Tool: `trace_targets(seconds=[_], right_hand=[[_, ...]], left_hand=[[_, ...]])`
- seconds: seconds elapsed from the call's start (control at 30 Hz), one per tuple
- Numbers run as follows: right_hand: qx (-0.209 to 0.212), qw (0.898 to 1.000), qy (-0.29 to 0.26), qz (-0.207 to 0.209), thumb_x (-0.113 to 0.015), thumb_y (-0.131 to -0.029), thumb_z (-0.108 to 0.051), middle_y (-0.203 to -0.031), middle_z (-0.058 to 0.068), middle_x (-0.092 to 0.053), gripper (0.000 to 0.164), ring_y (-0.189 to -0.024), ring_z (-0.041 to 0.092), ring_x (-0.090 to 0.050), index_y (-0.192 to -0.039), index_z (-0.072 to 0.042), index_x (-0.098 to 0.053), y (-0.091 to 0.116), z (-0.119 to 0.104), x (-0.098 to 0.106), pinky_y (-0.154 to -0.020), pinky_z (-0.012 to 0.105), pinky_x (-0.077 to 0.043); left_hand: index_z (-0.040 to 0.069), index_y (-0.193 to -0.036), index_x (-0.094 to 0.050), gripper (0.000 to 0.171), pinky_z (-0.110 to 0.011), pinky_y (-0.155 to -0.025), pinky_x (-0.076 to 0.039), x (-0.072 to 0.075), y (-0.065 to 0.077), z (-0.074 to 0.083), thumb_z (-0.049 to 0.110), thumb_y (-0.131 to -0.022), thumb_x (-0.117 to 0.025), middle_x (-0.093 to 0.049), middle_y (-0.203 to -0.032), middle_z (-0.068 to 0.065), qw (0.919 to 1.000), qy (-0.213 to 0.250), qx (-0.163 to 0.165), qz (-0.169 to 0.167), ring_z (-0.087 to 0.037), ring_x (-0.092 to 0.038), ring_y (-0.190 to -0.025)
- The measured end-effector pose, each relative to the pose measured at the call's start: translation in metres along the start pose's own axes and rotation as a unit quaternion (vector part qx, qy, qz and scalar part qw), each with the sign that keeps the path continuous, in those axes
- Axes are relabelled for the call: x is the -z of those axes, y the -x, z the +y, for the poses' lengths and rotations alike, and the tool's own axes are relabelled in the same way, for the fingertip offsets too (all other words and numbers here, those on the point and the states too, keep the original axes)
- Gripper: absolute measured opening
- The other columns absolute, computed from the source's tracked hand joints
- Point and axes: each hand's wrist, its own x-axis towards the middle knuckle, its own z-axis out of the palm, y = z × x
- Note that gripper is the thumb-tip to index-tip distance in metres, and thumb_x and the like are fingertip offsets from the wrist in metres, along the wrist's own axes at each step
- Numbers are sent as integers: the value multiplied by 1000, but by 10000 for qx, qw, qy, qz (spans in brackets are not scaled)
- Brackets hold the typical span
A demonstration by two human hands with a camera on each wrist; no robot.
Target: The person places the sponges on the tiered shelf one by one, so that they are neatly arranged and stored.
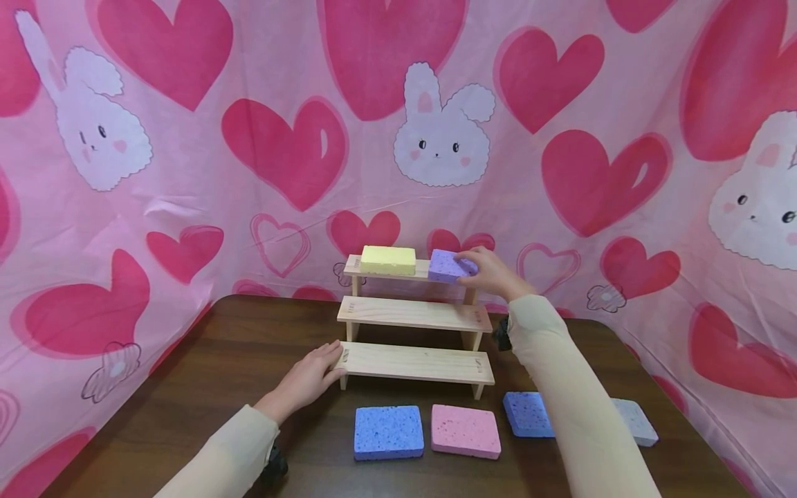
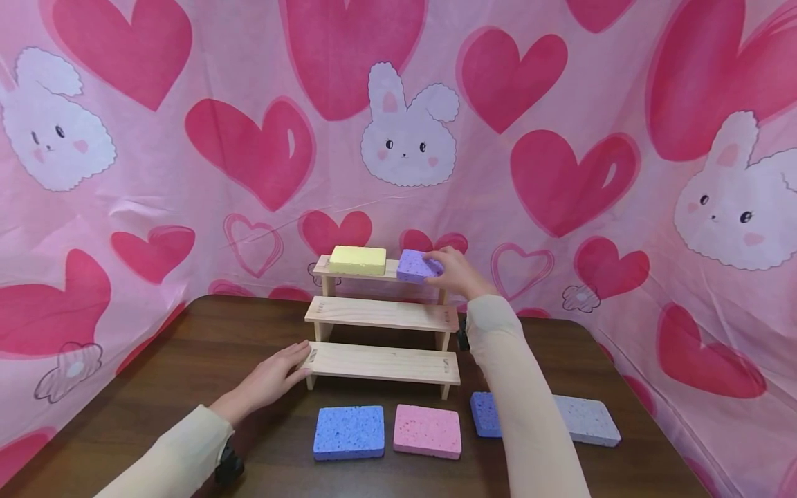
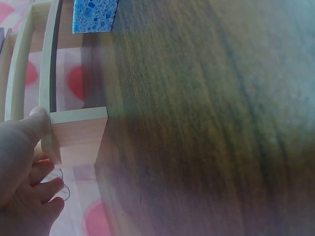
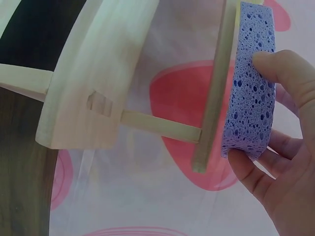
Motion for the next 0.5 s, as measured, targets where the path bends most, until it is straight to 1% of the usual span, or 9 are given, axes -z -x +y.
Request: trace_targets(seconds=[0.23, 0.4, 0.5], right_hand=[[-200, 9997, 1, -108, -71, -78, -15, -123, 23, -47, 52, -111, 36, -41, -125, -1, -55, -2, -1, -2, -96, 51, -36], [-180, 9996, 8, -195, -70, -80, -16, -125, 23, -47, 51, -114, 36, -40, -126, -1, -54, -3, -2, -5, -98, 52, -33], [-115, 9998, -16, -175, -69, -81, -15, -125, 23, -48, 47, -115, 36, -41, -124, -1, -56, -3, -1, -7, -100, 51, -32]], left_hand=[[0, -132, -48, 55, -49, -99, -34, 0, 0, 1, 27, -87, -64, -42, -138, -15, 10000, 27, 18, -35, -34, -37, -127], [-1, -132, -48, 55, -50, -99, -33, 2, 0, 1, 26, -87, -64, -42, -138, -16, 10000, 71, 18, -20, -34, -37, -127], [-1, -131, -49, 54, -50, -98, -34, 2, 1, 1, 25, -86, -65, -43, -137, -16, 10000, 54, -18, -9, -35, -37, -126]])
